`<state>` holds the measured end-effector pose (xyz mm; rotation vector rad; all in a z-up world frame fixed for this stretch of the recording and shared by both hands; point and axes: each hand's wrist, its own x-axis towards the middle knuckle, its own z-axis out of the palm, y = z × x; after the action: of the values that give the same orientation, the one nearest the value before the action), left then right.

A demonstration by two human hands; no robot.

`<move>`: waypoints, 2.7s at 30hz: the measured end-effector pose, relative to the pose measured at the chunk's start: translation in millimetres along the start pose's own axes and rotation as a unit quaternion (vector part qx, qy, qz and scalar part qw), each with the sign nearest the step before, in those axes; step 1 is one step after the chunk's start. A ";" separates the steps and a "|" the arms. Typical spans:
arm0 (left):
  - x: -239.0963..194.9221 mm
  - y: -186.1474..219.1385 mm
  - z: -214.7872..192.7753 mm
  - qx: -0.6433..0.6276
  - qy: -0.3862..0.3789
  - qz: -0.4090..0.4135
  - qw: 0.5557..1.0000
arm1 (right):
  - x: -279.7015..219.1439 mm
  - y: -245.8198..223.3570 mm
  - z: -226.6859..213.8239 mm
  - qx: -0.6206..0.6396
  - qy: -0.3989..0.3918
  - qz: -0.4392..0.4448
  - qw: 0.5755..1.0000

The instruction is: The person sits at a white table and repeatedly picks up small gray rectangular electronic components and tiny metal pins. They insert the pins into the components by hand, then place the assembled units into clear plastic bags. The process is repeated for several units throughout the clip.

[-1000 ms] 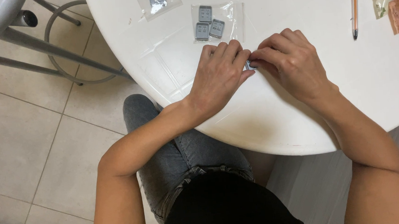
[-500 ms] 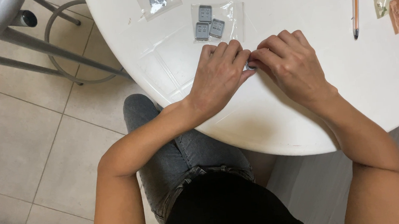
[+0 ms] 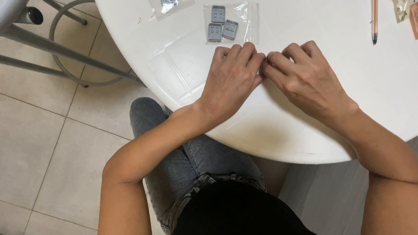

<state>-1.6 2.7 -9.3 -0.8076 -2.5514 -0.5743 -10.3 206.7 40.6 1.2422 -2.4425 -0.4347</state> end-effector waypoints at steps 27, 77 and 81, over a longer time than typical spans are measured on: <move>134.4 15.8 60.1 -0.020 0.000 0.074 0.997 | -26.3 -2.6 9.5 0.253 0.326 -0.132 0.901; 8.5 -74.9 -55.5 -0.009 0.012 0.032 0.999 | 6.9 34.4 -1.2 0.423 0.016 0.234 0.875; 9.5 -45.7 -34.7 -0.050 0.014 0.072 0.996 | -4.9 27.2 0.3 0.375 0.093 0.160 0.908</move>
<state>-28.0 -44.2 12.5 -1.0008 -2.4320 -0.6659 -27.0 226.1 51.0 1.0128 -2.6436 0.7507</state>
